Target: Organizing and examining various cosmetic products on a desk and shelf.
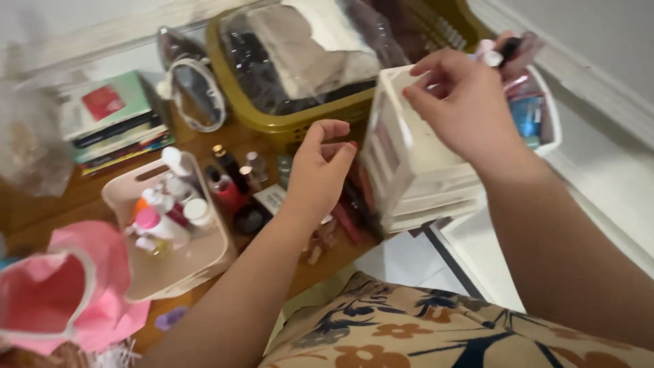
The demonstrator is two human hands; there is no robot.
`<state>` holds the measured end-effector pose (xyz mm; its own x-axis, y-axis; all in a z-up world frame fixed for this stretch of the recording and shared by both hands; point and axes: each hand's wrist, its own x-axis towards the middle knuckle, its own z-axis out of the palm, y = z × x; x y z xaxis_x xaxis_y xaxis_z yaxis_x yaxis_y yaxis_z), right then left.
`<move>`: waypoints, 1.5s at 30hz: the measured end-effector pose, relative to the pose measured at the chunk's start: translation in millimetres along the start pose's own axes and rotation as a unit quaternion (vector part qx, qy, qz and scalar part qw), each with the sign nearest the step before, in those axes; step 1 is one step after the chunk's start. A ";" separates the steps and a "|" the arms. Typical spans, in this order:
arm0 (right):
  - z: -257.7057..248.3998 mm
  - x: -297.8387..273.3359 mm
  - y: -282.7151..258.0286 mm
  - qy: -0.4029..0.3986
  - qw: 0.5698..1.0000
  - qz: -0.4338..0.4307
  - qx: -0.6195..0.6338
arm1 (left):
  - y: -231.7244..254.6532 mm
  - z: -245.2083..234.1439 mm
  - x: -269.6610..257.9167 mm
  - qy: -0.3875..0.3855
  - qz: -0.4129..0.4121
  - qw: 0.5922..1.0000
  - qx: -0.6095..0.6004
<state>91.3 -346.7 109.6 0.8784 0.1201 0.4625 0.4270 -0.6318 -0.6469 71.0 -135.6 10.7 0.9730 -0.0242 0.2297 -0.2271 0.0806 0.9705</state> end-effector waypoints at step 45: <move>109.9 17.4 -38.9 -0.172 0.959 -0.152 0.166 | -14.0 -84.6 -84.9 0.263 0.000 0.962 0.068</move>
<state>113.6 -235.8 76.3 0.6967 0.5417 0.4702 0.6696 -0.2562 -0.6971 -4.8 -50.3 -28.6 0.8516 0.4865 0.1950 -0.1952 -0.0508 0.9794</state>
